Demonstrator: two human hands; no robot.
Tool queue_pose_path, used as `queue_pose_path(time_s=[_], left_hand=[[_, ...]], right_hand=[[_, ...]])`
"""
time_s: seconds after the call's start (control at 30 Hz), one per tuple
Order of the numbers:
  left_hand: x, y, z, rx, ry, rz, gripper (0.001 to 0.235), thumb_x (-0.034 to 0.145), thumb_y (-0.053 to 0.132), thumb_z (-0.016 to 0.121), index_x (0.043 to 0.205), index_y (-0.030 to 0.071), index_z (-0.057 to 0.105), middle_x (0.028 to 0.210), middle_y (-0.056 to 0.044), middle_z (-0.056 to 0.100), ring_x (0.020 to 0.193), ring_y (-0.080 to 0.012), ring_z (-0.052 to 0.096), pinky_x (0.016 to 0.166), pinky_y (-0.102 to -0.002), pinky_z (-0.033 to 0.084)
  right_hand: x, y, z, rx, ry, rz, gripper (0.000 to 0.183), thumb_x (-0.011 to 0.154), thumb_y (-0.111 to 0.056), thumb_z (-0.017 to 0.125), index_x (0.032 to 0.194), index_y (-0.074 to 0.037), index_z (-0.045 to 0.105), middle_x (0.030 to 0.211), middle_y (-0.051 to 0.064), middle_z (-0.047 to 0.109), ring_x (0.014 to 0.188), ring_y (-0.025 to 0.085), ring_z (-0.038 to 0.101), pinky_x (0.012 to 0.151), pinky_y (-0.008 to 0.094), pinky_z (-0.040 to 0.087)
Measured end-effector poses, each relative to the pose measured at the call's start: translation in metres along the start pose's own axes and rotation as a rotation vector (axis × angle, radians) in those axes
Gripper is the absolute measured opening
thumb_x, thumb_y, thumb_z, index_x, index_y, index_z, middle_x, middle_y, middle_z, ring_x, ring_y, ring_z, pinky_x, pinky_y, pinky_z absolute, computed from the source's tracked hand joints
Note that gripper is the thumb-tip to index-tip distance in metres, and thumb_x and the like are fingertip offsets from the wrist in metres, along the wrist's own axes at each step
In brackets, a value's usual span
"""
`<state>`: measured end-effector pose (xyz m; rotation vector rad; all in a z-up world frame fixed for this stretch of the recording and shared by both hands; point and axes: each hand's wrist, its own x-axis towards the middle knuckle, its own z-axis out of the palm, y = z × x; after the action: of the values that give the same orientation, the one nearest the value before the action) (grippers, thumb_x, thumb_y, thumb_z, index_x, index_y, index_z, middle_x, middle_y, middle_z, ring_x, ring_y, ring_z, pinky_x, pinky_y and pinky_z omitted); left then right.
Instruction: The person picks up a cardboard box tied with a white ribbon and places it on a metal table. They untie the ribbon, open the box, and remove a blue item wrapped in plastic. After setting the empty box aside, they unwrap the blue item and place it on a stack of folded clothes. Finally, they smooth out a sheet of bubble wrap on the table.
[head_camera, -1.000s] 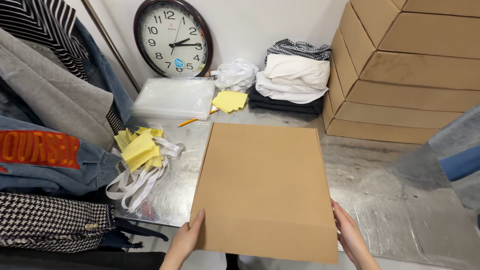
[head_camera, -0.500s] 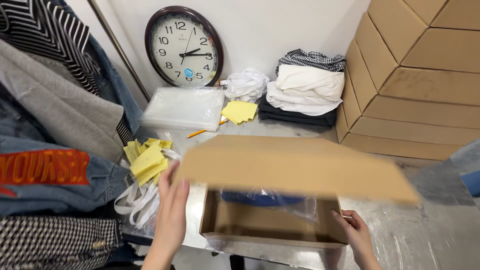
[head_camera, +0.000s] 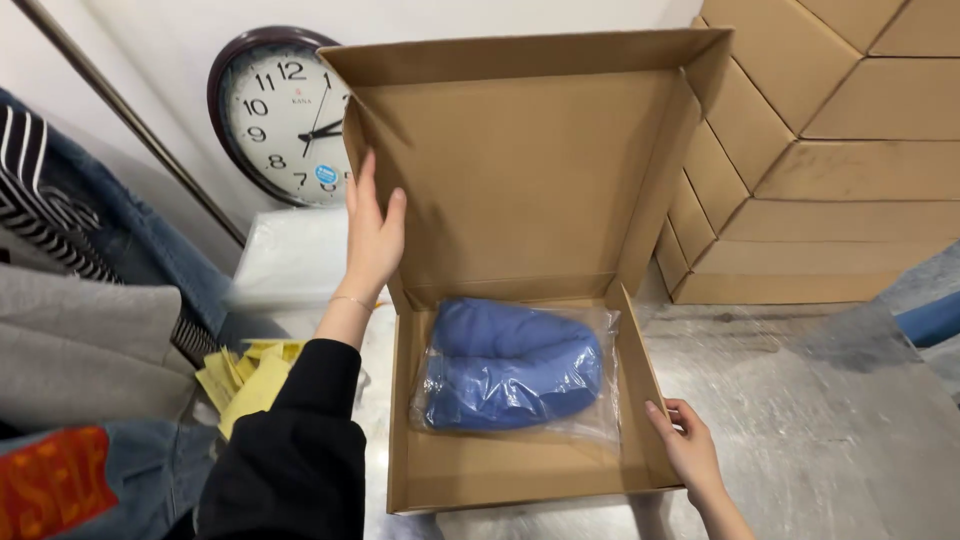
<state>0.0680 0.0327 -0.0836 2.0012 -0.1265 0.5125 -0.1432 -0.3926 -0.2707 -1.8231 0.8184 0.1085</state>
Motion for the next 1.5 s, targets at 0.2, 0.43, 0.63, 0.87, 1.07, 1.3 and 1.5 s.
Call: queue_pose_path(time_s=[0.2,0.43,0.63,0.87,1.07,1.3,1.5], left_hand=[[0.007,-0.056,0.014,-0.067,-0.133,-0.164,0.075,0.101,0.031,0.049,0.167,0.014,0.016,0.176,-0.007,0.017,0.163,-0.0262,0.005,0.131,-0.044,0.008],[0.005,-0.065,0.028,-0.143,-0.139,-0.263,0.08,0.098,0.032,0.053,0.167,0.016,0.016,0.177,-0.011,0.009,0.164,-0.0218,0.003,0.131,-0.042,0.007],[-0.021,-0.104,0.027,-0.06,-0.195,-0.327,0.067,0.102,0.026,0.061,0.163,0.013,0.037,0.171,-0.024,0.016,0.158,-0.0436,0.022,0.126,-0.06,0.027],[-0.099,-0.126,0.023,-0.102,-0.221,-0.365,0.071,0.093,0.033,0.064,0.159,0.019,0.041,0.176,-0.001,0.024,0.162,-0.0192,0.022,0.128,-0.047,0.022],[-0.172,-0.116,0.04,-0.18,-0.11,-0.49,0.074,0.089,0.029,0.069,0.157,0.017,0.041,0.17,-0.007,0.033,0.158,-0.0224,0.033,0.127,-0.041,0.028],[-0.144,-0.071,0.037,-0.337,-0.033,-0.819,0.081,0.088,0.05,0.056,0.157,0.011,0.039,0.16,-0.009,0.05,0.147,-0.0197,0.047,0.127,-0.033,0.029],[-0.143,0.005,0.052,-0.754,-0.278,-0.535,0.123,0.062,0.063,0.062,0.168,0.019,0.02,0.167,-0.007,0.04,0.15,-0.0208,0.041,0.122,-0.04,0.031]], right_hand=[[0.012,0.011,0.018,-0.142,0.094,-0.007,0.038,0.092,-0.041,0.071,0.12,-0.017,0.078,0.106,0.008,0.082,0.091,0.024,0.074,0.088,0.035,0.05],[-0.014,-0.066,0.063,-0.045,0.167,-0.413,0.057,0.09,-0.031,0.069,0.144,-0.014,0.061,0.126,0.012,0.076,0.119,0.023,0.073,0.11,0.038,0.056],[0.078,-0.06,0.109,-0.125,-0.059,0.052,0.128,0.074,-0.086,0.078,0.166,-0.01,0.033,0.154,0.024,0.057,0.145,0.038,0.053,0.123,0.052,0.039],[0.072,-0.109,0.117,0.318,0.031,0.245,0.055,0.075,-0.04,0.087,0.109,0.0,0.071,0.105,0.018,0.077,0.091,0.028,0.072,0.081,0.036,0.055],[0.071,-0.081,0.117,0.562,-0.053,-0.02,0.022,0.096,-0.024,0.078,0.091,-0.002,0.079,0.082,0.01,0.076,0.075,0.022,0.067,0.071,0.033,0.052],[-0.05,-0.124,0.057,0.693,-0.368,-0.407,0.031,0.102,-0.023,0.068,0.078,-0.003,0.068,0.08,0.006,0.068,0.077,0.016,0.064,0.074,0.029,0.048],[-0.027,-0.104,-0.074,0.898,-0.162,-0.571,0.008,0.1,-0.011,0.069,0.093,-0.006,0.07,0.08,0.001,0.068,0.072,0.008,0.06,0.071,0.021,0.045]])
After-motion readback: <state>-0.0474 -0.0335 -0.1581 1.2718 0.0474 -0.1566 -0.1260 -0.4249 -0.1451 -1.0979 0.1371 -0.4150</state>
